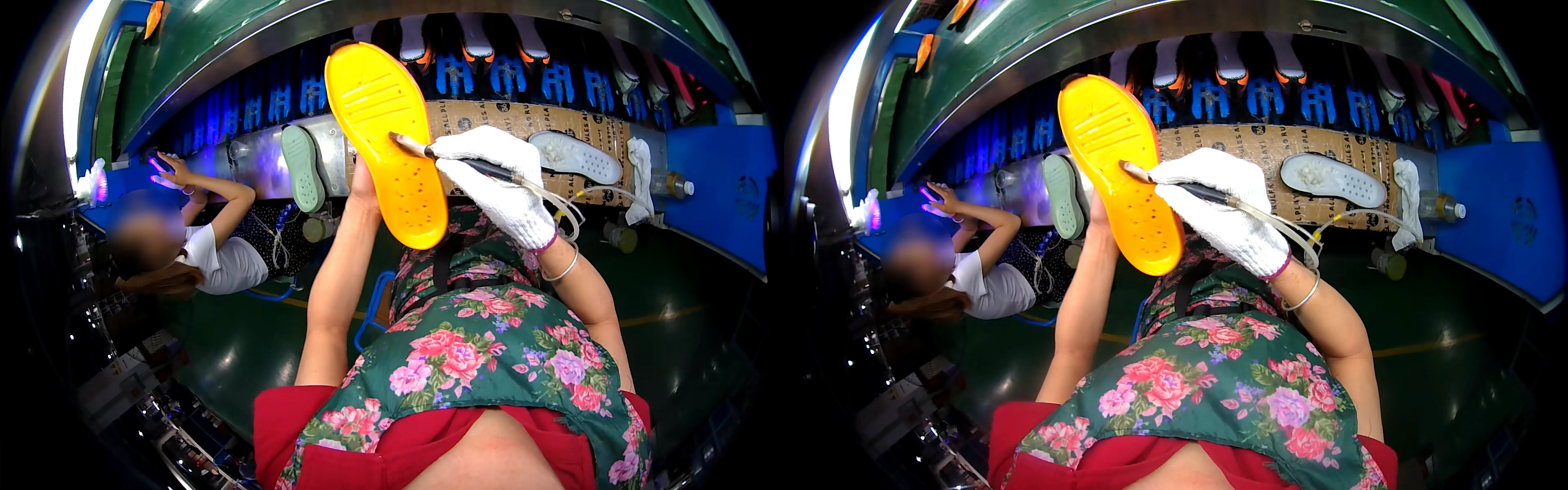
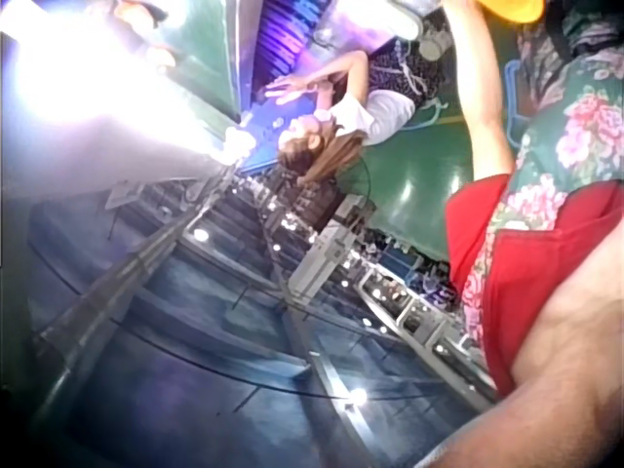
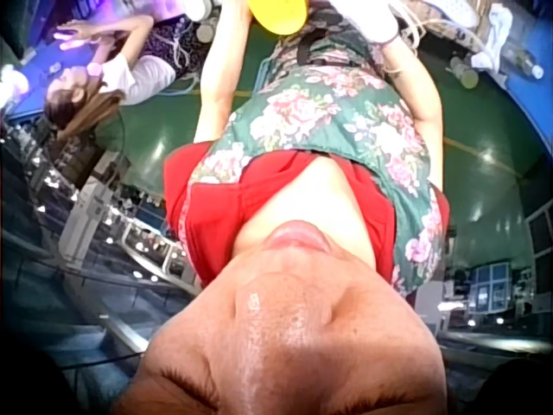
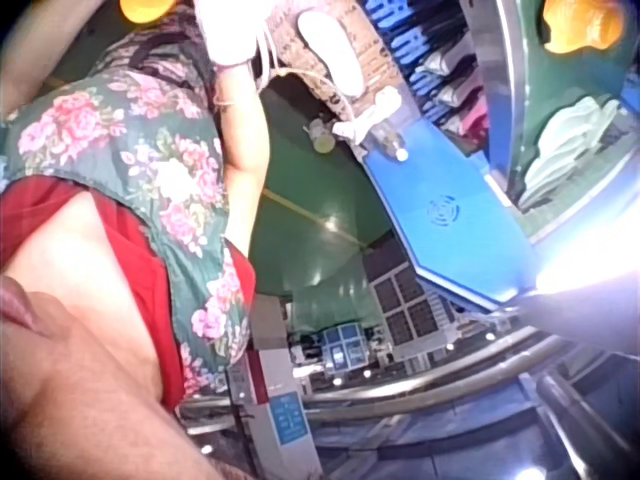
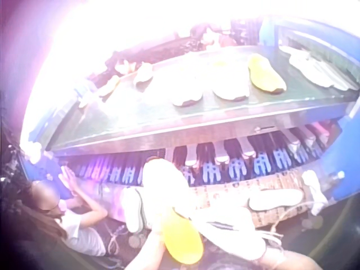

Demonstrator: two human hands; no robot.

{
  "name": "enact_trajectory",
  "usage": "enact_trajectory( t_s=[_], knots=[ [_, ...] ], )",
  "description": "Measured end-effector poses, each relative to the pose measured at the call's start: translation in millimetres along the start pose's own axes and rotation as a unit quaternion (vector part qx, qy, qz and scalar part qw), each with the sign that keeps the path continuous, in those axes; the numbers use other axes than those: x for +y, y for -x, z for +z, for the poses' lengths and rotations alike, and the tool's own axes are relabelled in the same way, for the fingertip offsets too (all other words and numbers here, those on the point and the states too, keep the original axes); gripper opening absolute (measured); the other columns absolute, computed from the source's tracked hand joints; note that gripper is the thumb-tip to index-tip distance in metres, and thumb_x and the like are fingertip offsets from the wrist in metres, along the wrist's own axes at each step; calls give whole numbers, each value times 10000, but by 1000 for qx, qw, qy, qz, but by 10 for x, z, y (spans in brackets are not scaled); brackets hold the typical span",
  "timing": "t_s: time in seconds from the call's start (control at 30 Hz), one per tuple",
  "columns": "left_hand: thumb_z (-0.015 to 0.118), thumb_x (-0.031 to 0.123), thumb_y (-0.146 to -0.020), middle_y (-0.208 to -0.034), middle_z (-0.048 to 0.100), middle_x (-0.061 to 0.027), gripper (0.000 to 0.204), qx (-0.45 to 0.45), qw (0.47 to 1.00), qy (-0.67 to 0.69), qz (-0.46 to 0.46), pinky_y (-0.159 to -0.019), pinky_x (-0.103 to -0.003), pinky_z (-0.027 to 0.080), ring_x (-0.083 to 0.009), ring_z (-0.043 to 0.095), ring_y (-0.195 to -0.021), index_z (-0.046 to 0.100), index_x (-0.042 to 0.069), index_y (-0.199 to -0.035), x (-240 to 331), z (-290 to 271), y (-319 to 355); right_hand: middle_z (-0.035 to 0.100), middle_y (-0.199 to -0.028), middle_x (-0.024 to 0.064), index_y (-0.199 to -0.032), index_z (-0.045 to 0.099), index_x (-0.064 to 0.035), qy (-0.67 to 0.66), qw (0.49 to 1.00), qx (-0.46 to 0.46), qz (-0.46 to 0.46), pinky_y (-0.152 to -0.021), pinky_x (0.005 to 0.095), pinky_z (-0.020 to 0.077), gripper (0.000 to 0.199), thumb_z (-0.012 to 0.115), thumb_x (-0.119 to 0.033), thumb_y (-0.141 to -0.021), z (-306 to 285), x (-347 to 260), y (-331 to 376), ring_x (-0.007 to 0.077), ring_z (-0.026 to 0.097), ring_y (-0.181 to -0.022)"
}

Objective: The person applies adhesive to the underside of green and yellow insoles using a brush, picking them up from a conveyor belt and returning them after coating.

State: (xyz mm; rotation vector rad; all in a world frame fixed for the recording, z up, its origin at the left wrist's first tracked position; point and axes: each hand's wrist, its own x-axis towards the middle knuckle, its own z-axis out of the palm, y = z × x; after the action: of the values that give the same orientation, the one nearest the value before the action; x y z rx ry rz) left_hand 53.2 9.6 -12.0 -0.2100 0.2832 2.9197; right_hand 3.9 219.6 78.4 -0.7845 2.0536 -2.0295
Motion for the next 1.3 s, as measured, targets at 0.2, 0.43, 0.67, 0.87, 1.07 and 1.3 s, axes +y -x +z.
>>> enact_trajectory(
  t_s=[0.2, 0.43, 0.67, 0.87, 1.07, 1.3],
  knots=[
    [421, 544, -1009, -1521, 408, -188, 687, 5, 980, -200, 16, -1163, -501, 340, -315, 428, -1387, 338, 94, -1522, -80, 86, 132, 736, -923, 98, -996, 760, -63, 0, 1000, -19, -2, -750, 300, 555, 178, 754, -71, -818, -40, 72, 14, 201, 703, -832],
    [405, 401, -1047, -1548, 351, -219, 589, -41, 996, -75, -25, -1068, -568, 444, -391, 411, -1390, 300, 108, -1546, 66, 25, 362, 738, -901, 103, -959, 757, -46, 26, 998, -57, -26, -737, 289, 560, 146, 757, -61, -814, -90, 23, 8, 201, 707, -808],
    [437, 531, -1007, -1531, 368, -246, 746, -26, 993, 51, 100, -1141, -542, 355, -404, 398, -1395, 285, 31, -1539, -182, 392, 555, 740, -948, 104, -984, 752, -52, 6, 996, -44, -76, -780, 306, 577, 179, 772, -41, -806, 3, -16, 153, 223, 729, -877],
    [618, 628, -862, -1564, 249, -300, 941, -35, 991, 92, 95, -1143, -513, 362, -447, 372, -1391, 256, 123, -1568, -447, 527, 468, 745, -971, 110, -988, 753, -49, 28, 996, -22, -83, -805, 333, 574, 183, 766, -68, -807, 1, -107, 187, 249, 725, -885],
    [607, 665, -861, -1541, 359, -207, 892, -81, 989, 48, 111, -1108, -543, 394, -367, 456, -1350, 301, 197, -1555, -564, 168, 433, 749, -964, 110, -982, 758, -48, 71, 990, -19, -119, -789, 332, 574, 193, 775, -63, -790, -37, -169, 119, 252, 728, -874],
    [579, 700, -862, -1548, 399, -72, 866, -39, 984, 80, 152, -1130, -545, 364, -321, 437, -1377, 324, 232, -1545, -704, 239, 386, 754, -948, 103, -975, 764, -47, 95, 980, 24, -173, -787, 341, 577, 194, 782, -52, -781, 24, -298, -96, 250, 727, -857]
  ],
)
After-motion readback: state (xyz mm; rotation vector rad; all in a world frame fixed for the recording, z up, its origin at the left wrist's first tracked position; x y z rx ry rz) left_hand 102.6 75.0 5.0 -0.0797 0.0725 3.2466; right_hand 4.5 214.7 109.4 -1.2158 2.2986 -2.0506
